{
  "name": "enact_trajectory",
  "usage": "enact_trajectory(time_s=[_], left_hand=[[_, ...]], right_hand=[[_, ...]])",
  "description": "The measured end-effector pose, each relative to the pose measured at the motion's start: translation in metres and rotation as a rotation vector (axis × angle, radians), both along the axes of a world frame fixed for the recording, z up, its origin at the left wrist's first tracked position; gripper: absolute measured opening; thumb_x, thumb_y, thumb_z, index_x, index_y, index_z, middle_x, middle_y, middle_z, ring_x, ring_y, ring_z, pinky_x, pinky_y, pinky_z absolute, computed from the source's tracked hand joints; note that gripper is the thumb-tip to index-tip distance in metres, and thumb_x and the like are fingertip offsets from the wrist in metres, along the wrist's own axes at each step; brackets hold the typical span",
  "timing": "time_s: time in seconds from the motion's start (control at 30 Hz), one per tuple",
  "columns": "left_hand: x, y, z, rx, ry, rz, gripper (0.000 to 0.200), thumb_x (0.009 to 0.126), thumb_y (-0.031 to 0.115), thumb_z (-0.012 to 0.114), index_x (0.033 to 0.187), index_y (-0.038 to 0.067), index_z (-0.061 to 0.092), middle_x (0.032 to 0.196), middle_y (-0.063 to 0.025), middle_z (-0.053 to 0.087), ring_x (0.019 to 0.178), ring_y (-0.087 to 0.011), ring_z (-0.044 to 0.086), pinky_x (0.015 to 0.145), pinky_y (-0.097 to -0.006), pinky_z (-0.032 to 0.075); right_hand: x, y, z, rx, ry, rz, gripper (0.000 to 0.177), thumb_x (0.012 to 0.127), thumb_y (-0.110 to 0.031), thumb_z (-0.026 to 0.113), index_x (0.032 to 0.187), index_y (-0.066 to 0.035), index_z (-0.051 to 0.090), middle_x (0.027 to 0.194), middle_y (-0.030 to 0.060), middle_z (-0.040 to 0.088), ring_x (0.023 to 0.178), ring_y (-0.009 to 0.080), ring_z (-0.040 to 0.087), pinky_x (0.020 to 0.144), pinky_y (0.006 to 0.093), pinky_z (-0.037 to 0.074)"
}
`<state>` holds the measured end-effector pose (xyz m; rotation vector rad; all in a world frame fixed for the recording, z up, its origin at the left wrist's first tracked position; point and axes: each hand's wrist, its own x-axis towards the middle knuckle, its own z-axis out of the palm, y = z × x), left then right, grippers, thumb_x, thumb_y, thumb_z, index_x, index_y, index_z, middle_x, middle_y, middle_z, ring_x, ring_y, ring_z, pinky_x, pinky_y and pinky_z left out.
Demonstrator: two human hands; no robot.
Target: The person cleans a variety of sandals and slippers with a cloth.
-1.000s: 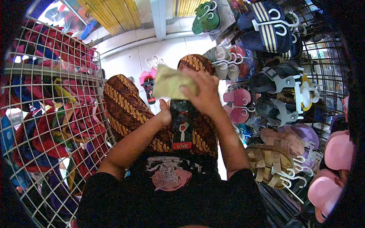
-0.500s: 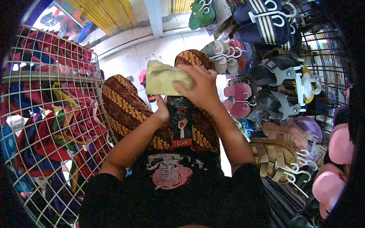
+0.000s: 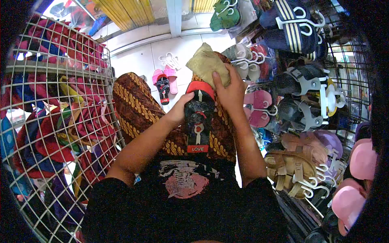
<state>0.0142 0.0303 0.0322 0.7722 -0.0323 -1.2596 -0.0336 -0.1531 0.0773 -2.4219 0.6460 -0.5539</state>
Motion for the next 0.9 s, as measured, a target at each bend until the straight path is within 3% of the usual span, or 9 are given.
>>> enact_trajectory(time_s=[0.07,0.1,0.23,0.43,0.53,0.63,0.83,0.9], left_hand=[[0.009,0.001,0.006,0.029,0.154,-0.057,0.054,0.095,0.039,0.041,0.124,-0.004,0.057,0.112,-0.0204,0.067,0.101,-0.0313,0.067,0.092,-0.0429,0.052],[0.015,0.003,0.015,-0.151,0.227,-0.062,0.043,0.091,0.026,0.047,0.119,-0.004,0.059,0.11,-0.0198,0.068,0.097,-0.0297,0.068,0.09,-0.0411,0.053],[0.029,0.006,0.0,0.029,0.309,0.008,0.028,0.088,0.018,0.059,0.106,-0.002,0.064,0.102,-0.0146,0.071,0.09,-0.0254,0.07,0.086,-0.0392,0.055],[0.038,0.003,0.004,0.044,0.376,0.086,0.028,0.09,0.027,0.061,0.105,0.004,0.068,0.097,-0.0117,0.073,0.086,-0.0242,0.07,0.085,-0.0396,0.056],[0.04,0.002,-0.001,0.003,0.485,0.109,0.033,0.09,0.032,0.059,0.105,0.004,0.068,0.098,-0.0122,0.072,0.085,-0.0267,0.07,0.085,-0.042,0.056],[0.043,0.001,-0.008,-0.03,0.595,0.144,0.038,0.089,0.039,0.056,0.101,0.005,0.069,0.096,-0.0135,0.072,0.082,-0.0302,0.069,0.083,-0.0436,0.056],[0.04,0.005,-0.007,-0.027,0.557,0.163,0.035,0.081,0.038,0.06,0.093,0.006,0.069,0.088,-0.0122,0.072,0.074,-0.0277,0.069,0.075,-0.0411,0.057],[0.038,0.001,-0.007,-0.058,0.47,0.136,0.033,0.082,0.036,0.059,0.09,0.006,0.069,0.083,-0.0101,0.072,0.071,-0.0254,0.068,0.072,-0.0388,0.058]], right_hand=[[-0.003,0.005,0.003,-0.08,0.018,-0.036,0.046,0.087,-0.036,0.07,0.119,-0.004,0.06,0.108,0.0208,0.068,0.099,0.0382,0.065,0.089,0.0435,0.048],[-0.004,0.005,0.006,-0.054,0.011,-0.022,0.045,0.088,-0.037,0.068,0.119,-0.005,0.06,0.111,0.0205,0.067,0.102,0.0397,0.063,0.091,0.045,0.046],[-0.011,0.003,0.004,0.13,0.018,-0.072,0.047,0.089,-0.034,0.068,0.121,-0.002,0.058,0.114,0.0227,0.065,0.106,0.0392,0.062,0.093,0.0438,0.046],[-0.03,0.002,0.002,0.255,-0.047,-0.08,0.048,0.089,-0.028,0.069,0.124,0.003,0.056,0.114,0.0248,0.064,0.106,0.0383,0.063,0.094,0.0429,0.048],[-0.043,0.006,0.01,0.267,0.068,-0.071,0.046,0.092,-0.027,0.064,0.128,0.0,0.053,0.12,0.0232,0.061,0.112,0.0339,0.058,0.098,0.0414,0.043],[-0.071,0.012,0.003,0.188,-0.015,0.027,0.059,0.084,-0.033,0.072,0.128,0.001,0.053,0.12,0.0221,0.059,0.111,0.0387,0.056,0.098,0.0455,0.043],[-0.11,0.051,0.05,-0.229,0.347,0.511,0.072,0.079,-0.043,0.073,0.137,-0.01,0.047,0.129,0.019,0.05,0.114,0.0366,0.045,0.1,0.0521,0.032],[-0.114,0.046,0.031,-0.303,0.226,0.469,0.074,0.08,-0.046,0.073,0.139,-0.011,0.045,0.132,0.0202,0.047,0.116,0.037,0.045,0.1,0.0542,0.031]])
